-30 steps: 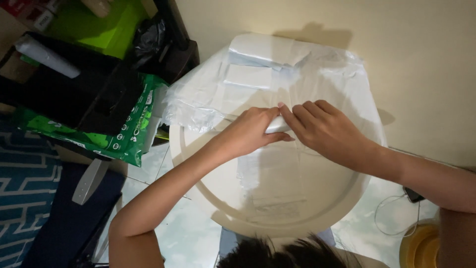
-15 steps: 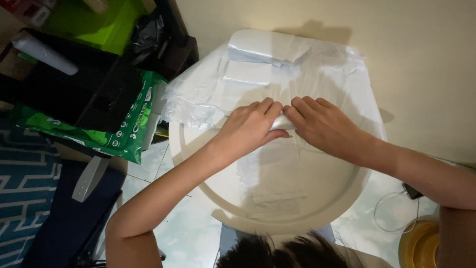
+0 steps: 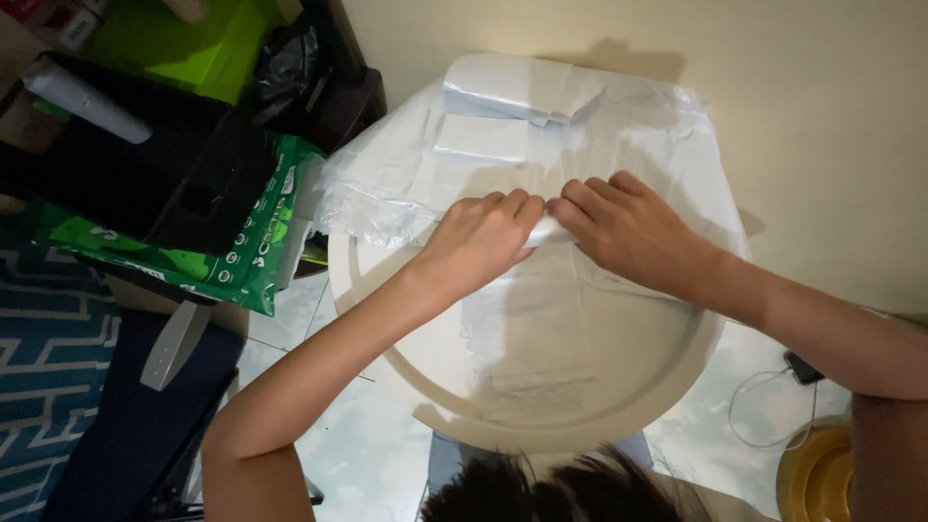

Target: Rolling a strip of plastic bags into a compact roll on a flat surface.

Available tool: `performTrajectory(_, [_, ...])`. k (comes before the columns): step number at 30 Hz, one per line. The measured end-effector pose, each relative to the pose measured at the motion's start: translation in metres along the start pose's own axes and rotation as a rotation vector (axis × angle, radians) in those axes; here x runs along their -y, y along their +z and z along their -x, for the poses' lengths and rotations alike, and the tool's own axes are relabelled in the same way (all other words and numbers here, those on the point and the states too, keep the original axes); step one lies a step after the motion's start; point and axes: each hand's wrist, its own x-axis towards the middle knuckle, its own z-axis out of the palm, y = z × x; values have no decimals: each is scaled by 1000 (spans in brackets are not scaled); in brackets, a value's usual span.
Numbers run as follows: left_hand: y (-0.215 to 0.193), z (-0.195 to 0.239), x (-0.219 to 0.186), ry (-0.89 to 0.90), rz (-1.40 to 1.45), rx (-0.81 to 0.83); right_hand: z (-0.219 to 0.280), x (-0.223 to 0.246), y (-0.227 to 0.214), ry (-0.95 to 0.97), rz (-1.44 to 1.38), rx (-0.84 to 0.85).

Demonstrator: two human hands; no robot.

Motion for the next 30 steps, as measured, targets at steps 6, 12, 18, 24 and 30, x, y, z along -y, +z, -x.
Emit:
performTrajectory(6, [16,12,2,370,-309,-290,-13,-14,-67,176,-1198,184])
performTrajectory(12, [7,16,-4,511,-376,-473,-11,14,-30,359,-2016,659])
performTrajectory(18, [20,35,-10,386,-367,-345,5,30,5,587,-1984,411])
performTrajectory(24, [15,36,31,-49,233,228,19,28,-5,823,-1747,359])
performTrajectory(30, [32,29,69,-125,267,131,35,29,-9,829,-1662,344])
